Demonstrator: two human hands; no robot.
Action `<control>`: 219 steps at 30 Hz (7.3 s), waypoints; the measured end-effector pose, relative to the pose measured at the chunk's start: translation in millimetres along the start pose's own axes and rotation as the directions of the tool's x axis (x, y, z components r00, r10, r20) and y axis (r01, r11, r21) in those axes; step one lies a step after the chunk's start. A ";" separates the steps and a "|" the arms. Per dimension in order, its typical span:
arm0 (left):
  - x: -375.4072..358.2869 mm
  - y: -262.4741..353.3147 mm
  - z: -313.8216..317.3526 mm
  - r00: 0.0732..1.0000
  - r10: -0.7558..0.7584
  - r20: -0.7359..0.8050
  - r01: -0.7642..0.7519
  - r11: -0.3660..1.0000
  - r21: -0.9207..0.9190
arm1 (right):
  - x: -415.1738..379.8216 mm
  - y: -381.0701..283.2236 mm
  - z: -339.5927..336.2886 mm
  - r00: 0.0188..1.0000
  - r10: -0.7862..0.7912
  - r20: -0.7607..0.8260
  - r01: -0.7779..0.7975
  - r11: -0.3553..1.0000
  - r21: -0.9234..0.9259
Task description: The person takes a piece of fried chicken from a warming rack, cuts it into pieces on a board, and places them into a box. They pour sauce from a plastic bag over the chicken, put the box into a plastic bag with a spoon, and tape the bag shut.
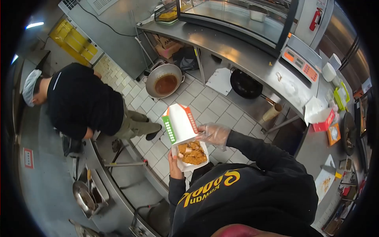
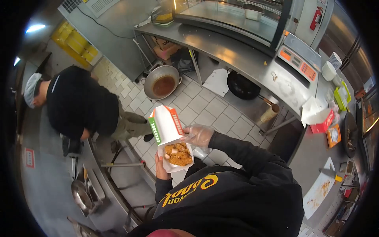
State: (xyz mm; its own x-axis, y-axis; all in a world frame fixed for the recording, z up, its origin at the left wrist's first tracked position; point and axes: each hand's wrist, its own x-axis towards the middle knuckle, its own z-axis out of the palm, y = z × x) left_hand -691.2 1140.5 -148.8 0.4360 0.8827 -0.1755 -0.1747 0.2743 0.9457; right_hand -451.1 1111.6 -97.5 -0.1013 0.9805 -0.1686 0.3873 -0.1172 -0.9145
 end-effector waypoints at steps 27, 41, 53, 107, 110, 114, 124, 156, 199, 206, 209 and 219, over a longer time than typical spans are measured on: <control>810.7 -30.4 230.3 0.959 -0.122 0.256 0.174 0.966 -0.191 | 382.8 136.9 -372.5 0.875 0.349 -0.336 -0.317 0.937 0.148; 1134.5 56.3 82.9 0.992 -0.005 -0.125 -0.021 0.978 -0.209 | 553.0 185.6 -488.1 0.586 0.806 -0.084 -0.568 0.483 0.667; 1412.1 162.4 34.5 0.934 -0.072 -0.349 0.180 0.941 0.287 | 597.8 105.1 -530.1 0.475 0.829 -0.294 -0.855 0.515 0.070; 975.7 420.3 213.2 0.617 -0.108 0.780 -0.538 0.665 0.518 | 641.7 50.6 -540.7 0.988 -0.099 -0.115 0.136 0.237 0.962; 964.6 385.5 205.2 0.681 -0.106 0.725 -0.506 0.648 0.570 | 597.9 66.5 -542.1 0.951 0.054 -0.304 0.273 0.315 0.909; 971.4 305.6 208.5 0.723 -0.017 0.690 -0.519 0.646 0.559 | 547.0 68.2 -542.9 0.756 0.211 -0.620 0.480 0.466 0.743; 987.0 157.0 255.1 0.788 0.041 0.614 -0.331 0.870 0.367 | 501.4 85.0 -563.1 0.431 0.310 -0.847 0.361 0.802 0.477; 964.9 88.6 230.0 0.881 0.003 0.472 -0.046 0.996 0.079 | 528.7 35.6 -584.7 0.554 0.299 -0.777 0.175 0.871 0.460; 956.7 80.3 224.4 0.919 -0.004 0.394 0.029 0.998 -0.059 | 536.8 24.0 -595.7 0.615 0.261 -0.744 0.061 0.925 0.375; 952.6 87.0 223.9 0.930 -0.025 0.367 0.044 0.998 -0.045 | 542.7 23.7 -596.5 0.594 0.152 -0.790 0.006 0.981 0.193; 952.4 85.9 222.7 0.929 -0.046 0.368 0.064 0.997 -0.038 | 546.4 23.8 -597.7 0.586 0.116 -0.802 0.022 0.987 0.159; 949.2 92.3 222.2 0.938 0.013 0.346 0.028 0.993 -0.114 | 554.4 16.3 -605.5 0.557 -0.037 -0.830 -0.192 0.966 -0.171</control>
State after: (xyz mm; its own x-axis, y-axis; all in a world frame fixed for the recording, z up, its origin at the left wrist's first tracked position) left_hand -97.4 1918.9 -167.3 0.7124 0.6994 -0.0571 -0.2621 0.3407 0.9029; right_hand 54.0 1749.0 16.8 0.6896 0.6816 0.2446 0.5508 -0.2743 -0.7883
